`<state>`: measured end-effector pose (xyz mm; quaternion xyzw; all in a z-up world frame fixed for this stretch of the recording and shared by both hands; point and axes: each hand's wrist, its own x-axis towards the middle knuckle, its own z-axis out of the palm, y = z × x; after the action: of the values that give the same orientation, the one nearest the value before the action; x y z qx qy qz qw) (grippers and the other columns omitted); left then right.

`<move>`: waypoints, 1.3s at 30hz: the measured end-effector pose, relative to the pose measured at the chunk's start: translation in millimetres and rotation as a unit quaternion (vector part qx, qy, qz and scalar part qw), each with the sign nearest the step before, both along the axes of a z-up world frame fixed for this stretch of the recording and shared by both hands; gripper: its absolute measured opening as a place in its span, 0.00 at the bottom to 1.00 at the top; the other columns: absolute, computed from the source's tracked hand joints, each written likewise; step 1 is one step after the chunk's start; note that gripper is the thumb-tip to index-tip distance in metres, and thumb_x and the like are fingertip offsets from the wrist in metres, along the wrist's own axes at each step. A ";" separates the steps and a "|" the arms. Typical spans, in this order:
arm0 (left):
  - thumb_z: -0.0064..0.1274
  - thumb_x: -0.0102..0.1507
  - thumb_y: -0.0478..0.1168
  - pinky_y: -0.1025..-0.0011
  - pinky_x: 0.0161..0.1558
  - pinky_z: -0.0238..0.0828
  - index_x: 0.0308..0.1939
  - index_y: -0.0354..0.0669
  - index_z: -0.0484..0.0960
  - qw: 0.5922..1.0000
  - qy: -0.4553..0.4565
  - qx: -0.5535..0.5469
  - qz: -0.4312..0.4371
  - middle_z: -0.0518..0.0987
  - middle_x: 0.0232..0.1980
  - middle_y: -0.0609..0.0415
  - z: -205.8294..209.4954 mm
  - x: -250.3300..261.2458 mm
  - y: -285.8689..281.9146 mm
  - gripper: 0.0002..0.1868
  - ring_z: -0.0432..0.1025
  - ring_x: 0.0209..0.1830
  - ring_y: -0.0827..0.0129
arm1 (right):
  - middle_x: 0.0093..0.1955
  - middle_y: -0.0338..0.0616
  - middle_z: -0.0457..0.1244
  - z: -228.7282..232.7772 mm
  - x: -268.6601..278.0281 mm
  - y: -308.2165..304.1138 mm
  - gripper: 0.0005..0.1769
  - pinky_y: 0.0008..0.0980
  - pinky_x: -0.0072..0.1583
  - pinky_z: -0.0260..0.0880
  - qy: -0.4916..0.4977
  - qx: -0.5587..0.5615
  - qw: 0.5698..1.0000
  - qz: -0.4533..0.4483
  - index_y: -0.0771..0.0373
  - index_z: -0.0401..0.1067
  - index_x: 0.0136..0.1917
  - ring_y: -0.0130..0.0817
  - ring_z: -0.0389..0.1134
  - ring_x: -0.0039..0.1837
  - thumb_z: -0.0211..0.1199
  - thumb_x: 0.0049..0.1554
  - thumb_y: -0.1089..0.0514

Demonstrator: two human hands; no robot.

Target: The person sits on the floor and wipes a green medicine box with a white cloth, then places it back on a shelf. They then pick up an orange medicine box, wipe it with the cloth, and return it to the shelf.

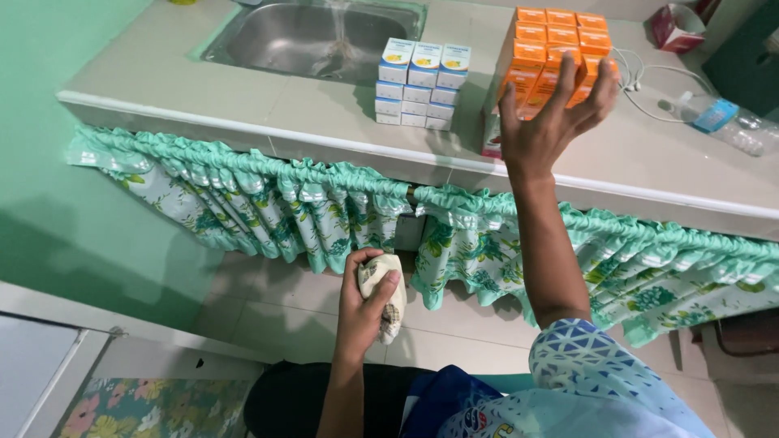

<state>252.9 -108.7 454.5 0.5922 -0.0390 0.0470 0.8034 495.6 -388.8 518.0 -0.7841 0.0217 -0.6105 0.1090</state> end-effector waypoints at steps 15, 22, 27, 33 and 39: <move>0.56 0.63 0.39 0.69 0.44 0.73 0.59 0.42 0.69 1.000 -0.006 0.018 0.025 0.77 0.52 0.47 -6.0 -3.8 10.4 0.22 0.72 0.42 0.66 | 0.88 0.54 0.19 -34.1 54.9 -30.1 0.80 0.64 0.90 0.43 0.066 0.016 0.991 -0.113 0.39 0.35 0.88 0.64 0.30 0.89 0.98 0.55 0.18; 0.55 0.62 0.39 0.69 0.43 0.73 0.59 0.42 0.70 0.999 -0.005 0.029 0.029 0.77 0.51 0.47 -9.1 -2.7 10.4 0.22 0.72 0.41 0.66 | 0.85 0.44 0.30 -24.9 56.4 -21.8 0.68 0.63 0.75 0.61 0.052 0.062 0.994 -0.072 0.41 0.46 0.81 0.59 0.45 0.81 0.92 0.46 0.34; 0.55 0.63 0.39 0.69 0.44 0.72 0.59 0.42 0.69 0.999 -0.015 0.026 0.029 0.77 0.51 0.47 -10.2 -3.7 13.8 0.21 0.72 0.41 0.66 | 0.81 0.44 0.36 -8.5 51.3 -17.7 0.60 0.58 0.77 0.59 -0.001 0.071 0.995 -0.072 0.43 0.53 0.77 0.56 0.50 0.79 0.94 0.49 0.37; 0.54 0.63 0.38 0.69 0.49 0.71 0.59 0.39 0.69 0.997 -0.028 0.045 0.060 0.74 0.52 0.48 -11.7 -6.0 19.9 0.21 0.70 0.44 0.66 | 0.85 0.33 0.35 12.6 20.4 4.9 0.69 0.52 0.83 0.60 -0.060 0.080 0.995 0.010 0.33 0.46 0.82 0.47 0.47 0.86 1.02 0.50 0.42; 0.55 0.64 0.37 0.71 0.42 0.71 0.59 0.41 0.69 0.998 -0.002 -0.016 0.068 0.77 0.48 0.49 -17.8 -15.0 22.9 0.20 0.70 0.38 0.69 | 0.82 0.38 0.38 -2.9 8.6 121.6 0.63 0.48 0.84 0.63 -0.047 0.107 0.965 0.235 0.40 0.51 0.80 0.47 0.46 0.84 0.94 0.47 0.54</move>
<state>237.9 -85.8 436.7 0.5807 0.0007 0.1038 0.8075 504.3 -267.2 515.1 -0.7214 -0.1029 -0.5980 0.3338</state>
